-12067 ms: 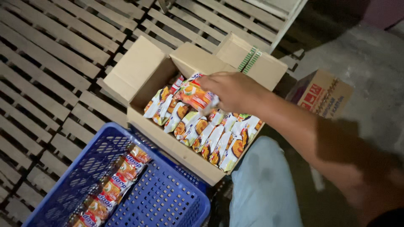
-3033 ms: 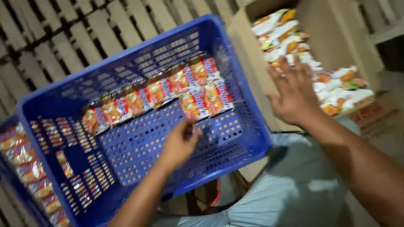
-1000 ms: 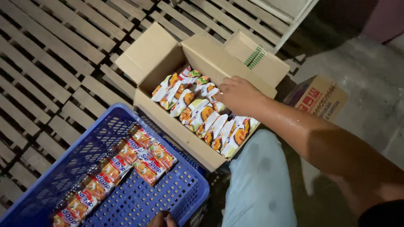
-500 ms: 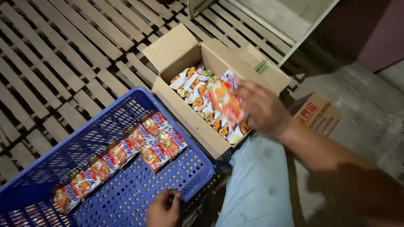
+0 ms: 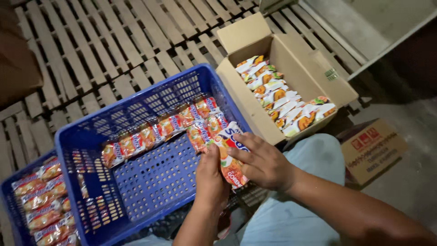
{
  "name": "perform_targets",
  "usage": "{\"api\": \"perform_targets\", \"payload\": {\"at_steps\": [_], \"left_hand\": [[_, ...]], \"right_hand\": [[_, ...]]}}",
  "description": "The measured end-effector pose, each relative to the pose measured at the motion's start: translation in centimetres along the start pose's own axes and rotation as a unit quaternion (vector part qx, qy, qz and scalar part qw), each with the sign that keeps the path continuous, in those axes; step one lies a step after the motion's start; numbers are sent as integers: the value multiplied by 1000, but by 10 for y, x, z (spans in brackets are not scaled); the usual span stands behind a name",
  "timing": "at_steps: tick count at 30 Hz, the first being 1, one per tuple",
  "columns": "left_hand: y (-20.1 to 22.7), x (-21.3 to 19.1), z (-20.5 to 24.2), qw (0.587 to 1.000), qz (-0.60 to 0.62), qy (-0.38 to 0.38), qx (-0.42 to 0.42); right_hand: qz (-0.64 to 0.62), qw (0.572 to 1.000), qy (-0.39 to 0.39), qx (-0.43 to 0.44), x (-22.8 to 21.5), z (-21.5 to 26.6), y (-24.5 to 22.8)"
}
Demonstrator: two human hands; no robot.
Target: The person transfers individually wrapped snack packets from a cardboard box into a blue plastic basket. They pick up packets one at a time and place them in rows inside the basket, gradually filling it.
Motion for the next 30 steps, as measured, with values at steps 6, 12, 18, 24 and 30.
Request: {"api": "perform_targets", "payload": {"at_steps": [6, 12, 18, 24, 30], "left_hand": [[35, -62, 9, 962, -183, 172, 111], [91, -107, 1, 911, -260, 243, 208], [138, -150, -25, 896, -309, 249, 201], [139, -238, -125, 927, -286, 172, 170], [100, -308, -222, 945, -273, 175, 51]], "right_hand": [[-71, 996, -47, -33, 32, -10, -21], [-21, 989, -36, 140, 28, 36, 116], [238, 885, -200, 347, 39, 133, 229], [277, 863, -255, 338, 55, 150, 234], [276, 862, -260, 338, 56, 152, 236]]}}
Point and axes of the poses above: each hand's wrist, its own z-axis away from the middle knuckle, its own x-axis out of the palm, y = z × x, the point moved 10 cm from there along -z, towards the middle knuckle, and after that the axes turned 6 degrees about y, right-handed, at the moved point
